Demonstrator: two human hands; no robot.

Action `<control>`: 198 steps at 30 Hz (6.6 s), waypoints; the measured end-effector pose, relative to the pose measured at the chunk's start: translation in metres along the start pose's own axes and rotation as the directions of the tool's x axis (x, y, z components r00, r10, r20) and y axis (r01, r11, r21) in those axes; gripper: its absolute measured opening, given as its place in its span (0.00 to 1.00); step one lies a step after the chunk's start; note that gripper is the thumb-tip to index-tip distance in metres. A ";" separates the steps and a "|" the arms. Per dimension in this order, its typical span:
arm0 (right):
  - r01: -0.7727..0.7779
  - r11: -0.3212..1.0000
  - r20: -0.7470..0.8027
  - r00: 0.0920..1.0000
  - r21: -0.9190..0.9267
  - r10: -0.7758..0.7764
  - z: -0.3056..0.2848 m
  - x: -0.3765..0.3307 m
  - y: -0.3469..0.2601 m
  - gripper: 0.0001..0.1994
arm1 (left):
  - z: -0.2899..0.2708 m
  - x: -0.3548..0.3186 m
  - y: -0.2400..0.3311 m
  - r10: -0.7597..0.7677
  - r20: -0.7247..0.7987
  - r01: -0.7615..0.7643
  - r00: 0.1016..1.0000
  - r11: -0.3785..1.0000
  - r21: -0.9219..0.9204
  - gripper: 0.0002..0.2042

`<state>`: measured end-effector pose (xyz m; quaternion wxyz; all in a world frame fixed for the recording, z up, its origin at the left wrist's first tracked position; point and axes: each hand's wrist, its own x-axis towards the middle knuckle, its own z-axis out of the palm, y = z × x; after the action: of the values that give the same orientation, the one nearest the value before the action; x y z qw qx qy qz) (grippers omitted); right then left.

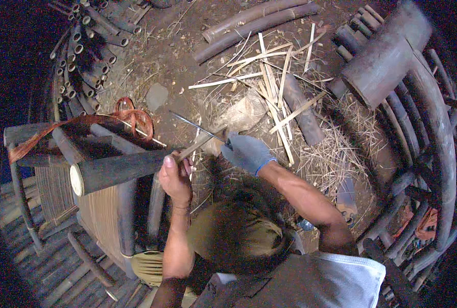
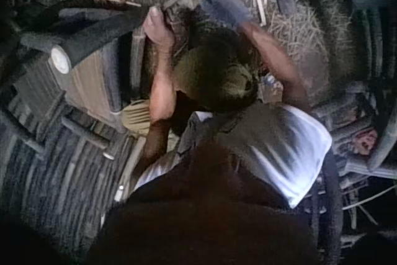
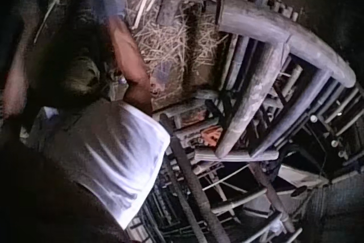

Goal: The person shaves a bamboo stick with a knife and whittles the tip of another bamboo stick, then fits a large bamboo pole onto a chair frame.

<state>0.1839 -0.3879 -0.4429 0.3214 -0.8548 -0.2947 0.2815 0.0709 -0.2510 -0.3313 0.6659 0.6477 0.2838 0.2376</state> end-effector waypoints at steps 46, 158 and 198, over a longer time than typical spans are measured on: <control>0.094 0.942 -0.185 0.982 0.323 -0.034 0.019 0.007 0.049 0.14 | -0.023 -0.021 -0.037 0.154 0.059 -0.149 0.986 0.986 -0.073 0.28; 0.444 0.895 -0.590 0.712 -0.043 -0.381 -0.211 -0.093 -0.221 0.28 | -0.070 -0.228 0.133 -0.232 -0.015 0.231 0.972 0.971 -0.064 0.21; 0.280 0.942 -0.483 0.810 -0.184 -0.334 -0.137 -0.089 -0.217 0.28 | -0.117 -0.244 0.127 0.088 0.003 -0.083 0.996 0.920 0.383 0.16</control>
<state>0.1468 -0.3670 -0.1749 0.3837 -0.8549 -0.3482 -0.0246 -0.1800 -0.3264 -0.1874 0.5139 0.7752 0.3008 0.2110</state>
